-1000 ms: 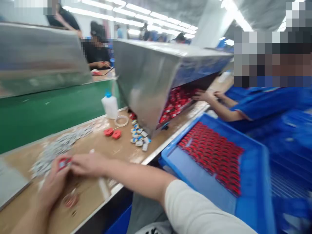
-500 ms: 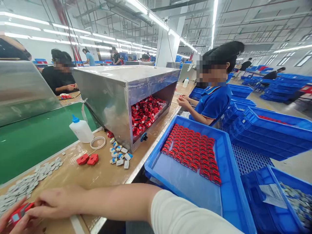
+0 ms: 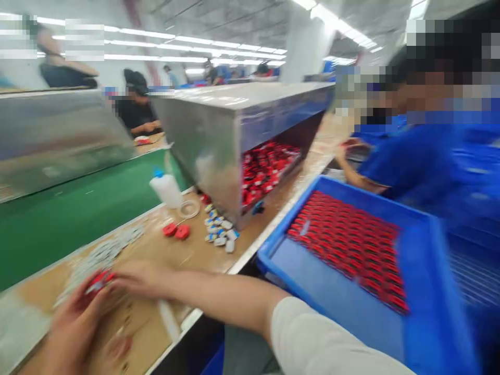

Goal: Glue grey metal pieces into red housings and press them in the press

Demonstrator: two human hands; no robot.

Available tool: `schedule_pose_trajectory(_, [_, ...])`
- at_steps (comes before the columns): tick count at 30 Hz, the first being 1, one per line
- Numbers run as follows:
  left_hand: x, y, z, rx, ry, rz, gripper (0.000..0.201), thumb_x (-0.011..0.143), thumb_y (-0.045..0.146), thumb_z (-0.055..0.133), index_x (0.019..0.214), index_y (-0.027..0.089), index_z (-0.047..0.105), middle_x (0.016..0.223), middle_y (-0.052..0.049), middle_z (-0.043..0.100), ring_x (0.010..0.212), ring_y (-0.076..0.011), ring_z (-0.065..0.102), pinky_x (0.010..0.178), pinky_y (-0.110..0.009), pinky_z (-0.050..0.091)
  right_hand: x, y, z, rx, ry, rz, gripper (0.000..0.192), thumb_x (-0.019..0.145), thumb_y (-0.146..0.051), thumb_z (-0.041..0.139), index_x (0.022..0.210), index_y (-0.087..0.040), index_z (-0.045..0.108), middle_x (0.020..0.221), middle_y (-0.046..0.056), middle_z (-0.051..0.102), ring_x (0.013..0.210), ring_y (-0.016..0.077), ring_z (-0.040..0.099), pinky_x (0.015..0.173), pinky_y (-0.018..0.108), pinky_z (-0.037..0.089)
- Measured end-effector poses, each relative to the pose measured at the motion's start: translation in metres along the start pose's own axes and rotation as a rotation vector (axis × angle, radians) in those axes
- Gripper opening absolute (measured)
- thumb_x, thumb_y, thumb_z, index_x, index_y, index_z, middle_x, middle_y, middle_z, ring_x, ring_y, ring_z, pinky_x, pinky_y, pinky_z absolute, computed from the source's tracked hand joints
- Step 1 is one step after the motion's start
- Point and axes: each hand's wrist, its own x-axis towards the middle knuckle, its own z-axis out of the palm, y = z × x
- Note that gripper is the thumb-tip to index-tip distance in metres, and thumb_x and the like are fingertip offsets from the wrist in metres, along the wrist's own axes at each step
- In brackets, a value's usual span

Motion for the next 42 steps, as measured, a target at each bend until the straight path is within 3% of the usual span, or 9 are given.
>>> schedule_pose_trajectory(2, [-0.010, -0.003, -0.001, -0.157, 0.002, -0.091, 0.062, 0.076, 0.075, 0.071, 0.128, 0.040, 0.070, 0.112, 0.001, 0.081, 0.109, -0.0327, 0.075, 0.099, -0.053, 0.063, -0.013, -0.007, 0.008, -0.083, -0.037, -0.007, 0.028, 0.107, -0.046, 0.050, 0.114, -0.026, 0.069, 0.122, 0.003, 0.077, 0.112, 0.0189, 0.070, 0.096, 0.029, 0.055])
schedule_pose_trajectory(5, [-0.010, -0.016, -0.001, -0.186, -0.067, -0.002, 0.065, 0.086, 0.071, 0.067, 0.130, 0.023, 0.069, 0.136, -0.013, 0.072, 0.128, -0.0347, 0.067, 0.116, -0.054, 0.051, -0.019, -0.001, 0.011, -0.206, -0.014, -0.040, 0.030, 0.112, -0.036, 0.040, 0.125, -0.022, 0.063, 0.122, 0.009, 0.075, 0.107, 0.0220, 0.071, 0.091, 0.033, 0.053])
schedule_pose_trajectory(10, [-0.013, -0.032, -0.002, -0.211, -0.126, 0.145, 0.045, 0.104, 0.048, 0.052, 0.140, 0.022, 0.058, 0.142, -0.014, 0.063, 0.130, -0.0282, 0.061, 0.115, -0.046, 0.047, -0.021, 0.005, 0.016, -0.443, -0.096, -0.056, 0.031, 0.114, -0.038, 0.034, 0.110, -0.021, 0.060, 0.101, 0.007, 0.074, 0.082, 0.0206, 0.068, 0.069, 0.030, 0.040])
schedule_pose_trajectory(16, [-0.022, -0.033, -0.004, -0.131, -0.195, 0.234, 0.043, 0.107, 0.040, 0.045, 0.146, 0.022, 0.048, 0.138, -0.013, 0.061, 0.128, -0.0268, 0.057, 0.115, -0.043, 0.042, -0.029, 0.003, 0.018, -0.556, -0.085, -0.202, 0.032, 0.115, -0.036, 0.031, 0.109, -0.019, 0.058, 0.097, 0.008, 0.073, 0.078, 0.0196, 0.064, 0.065, 0.031, 0.030])
schedule_pose_trajectory(21, [-0.023, -0.034, -0.005, -0.066, -0.189, 0.312, 0.033, 0.107, 0.038, 0.040, 0.134, 0.021, 0.050, 0.121, -0.011, 0.061, 0.111, -0.0240, 0.059, 0.101, -0.038, 0.047, -0.031, 0.006, 0.021, -0.596, -0.029, -0.310, 0.035, 0.115, -0.035, 0.030, 0.105, -0.019, 0.058, 0.089, 0.007, 0.071, 0.073, 0.0190, 0.062, 0.065, 0.032, 0.029])
schedule_pose_trajectory(25, [-0.023, -0.035, -0.003, -0.070, -0.180, 0.374, 0.030, 0.107, 0.037, 0.039, 0.131, 0.021, 0.047, 0.121, -0.011, 0.059, 0.112, -0.0233, 0.058, 0.101, -0.038, 0.047, -0.032, 0.006, 0.021, -0.585, -0.004, -0.343, 0.034, 0.115, -0.034, 0.029, 0.104, -0.019, 0.057, 0.088, 0.007, 0.070, 0.073, 0.0185, 0.062, 0.066, 0.031, 0.030])
schedule_pose_trajectory(34, [-0.023, -0.032, 0.000, -0.045, -0.183, 0.455, 0.027, 0.108, 0.032, 0.038, 0.133, 0.022, 0.043, 0.124, -0.012, 0.057, 0.118, -0.0234, 0.057, 0.104, -0.040, 0.047, -0.036, 0.006, 0.019, -0.542, -0.027, -0.299, 0.026, 0.113, -0.029, 0.034, 0.099, -0.020, 0.053, 0.089, 0.007, 0.070, 0.078, 0.0195, 0.062, 0.068, 0.031, 0.033])
schedule_pose_trajectory(42, [-0.020, -0.034, 0.007, 0.021, -0.134, 0.456, 0.022, 0.105, 0.027, 0.041, 0.126, 0.021, 0.044, 0.120, -0.011, 0.057, 0.111, -0.0227, 0.058, 0.099, -0.039, 0.049, -0.035, 0.006, 0.023, -0.319, -0.068, -0.110, 0.020, 0.110, -0.030, 0.039, 0.096, -0.023, 0.051, 0.087, 0.003, 0.066, 0.076, 0.0188, 0.058, 0.069, 0.030, 0.036])
